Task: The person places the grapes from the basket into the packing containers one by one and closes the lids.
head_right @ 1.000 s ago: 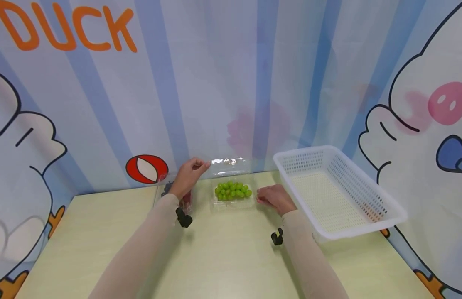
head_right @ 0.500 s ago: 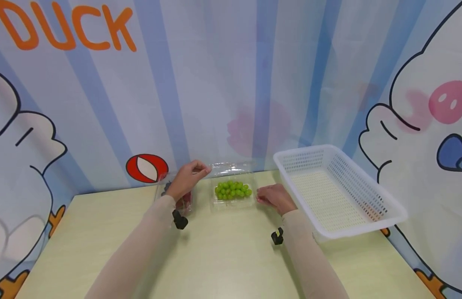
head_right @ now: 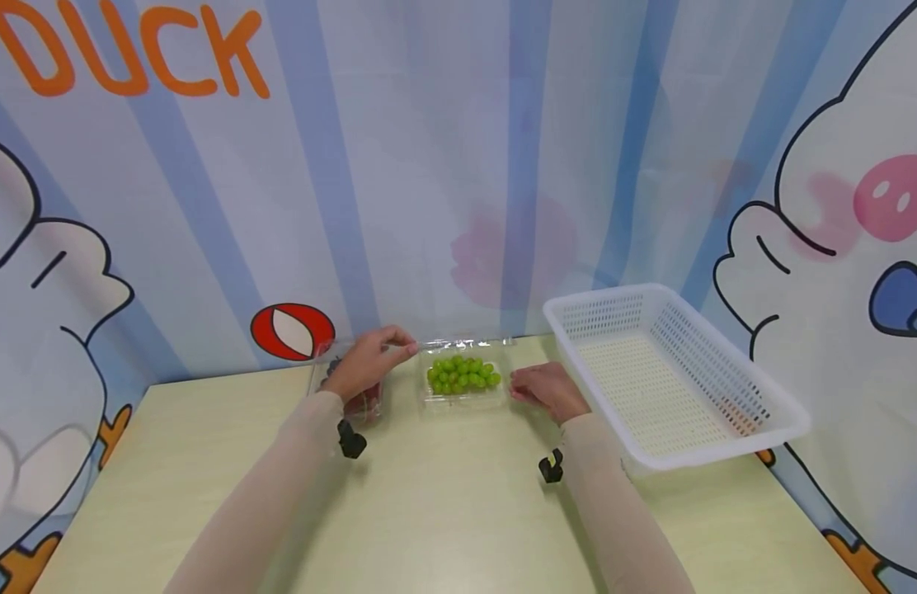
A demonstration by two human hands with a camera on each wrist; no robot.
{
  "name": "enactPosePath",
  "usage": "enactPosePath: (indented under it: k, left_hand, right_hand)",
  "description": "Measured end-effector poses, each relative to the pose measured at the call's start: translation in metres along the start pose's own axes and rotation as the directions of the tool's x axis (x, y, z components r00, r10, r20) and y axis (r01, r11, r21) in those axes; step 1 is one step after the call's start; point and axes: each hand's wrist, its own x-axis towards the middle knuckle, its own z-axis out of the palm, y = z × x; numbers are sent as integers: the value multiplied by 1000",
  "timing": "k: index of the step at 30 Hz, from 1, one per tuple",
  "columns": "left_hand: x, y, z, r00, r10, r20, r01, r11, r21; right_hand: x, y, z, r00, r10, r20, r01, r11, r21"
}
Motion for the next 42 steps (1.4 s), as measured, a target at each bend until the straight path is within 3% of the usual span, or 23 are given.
enactPosePath:
  k: [11, 23, 27, 32, 42]
  left_hand:
    - [1, -11, 1, 998, 39, 48, -44, 994, 101]
    - [-1, -9, 2, 990, 48, 134, -76, 974, 213]
    - [-1, -6, 1, 985, 44, 166, -94, 949, 302]
    - [-2, -3, 1, 977, 60, 203, -142, 896, 420]
    - [-5, -4, 4, 970, 24, 243, -156, 826, 542]
  right_hand:
    - [1, 0, 0, 999, 36, -18, -37, 999, -21]
    - [-1, 2, -1, 1000, 22, -5, -22, 1000, -5]
    - [-2, 2, 0, 1000, 16, -4, -16, 1000, 10]
    - [-4, 2, 0, 999, 25, -20, -25, 999, 45]
    - [-3, -2, 2, 995, 81, -57, -78, 995, 57]
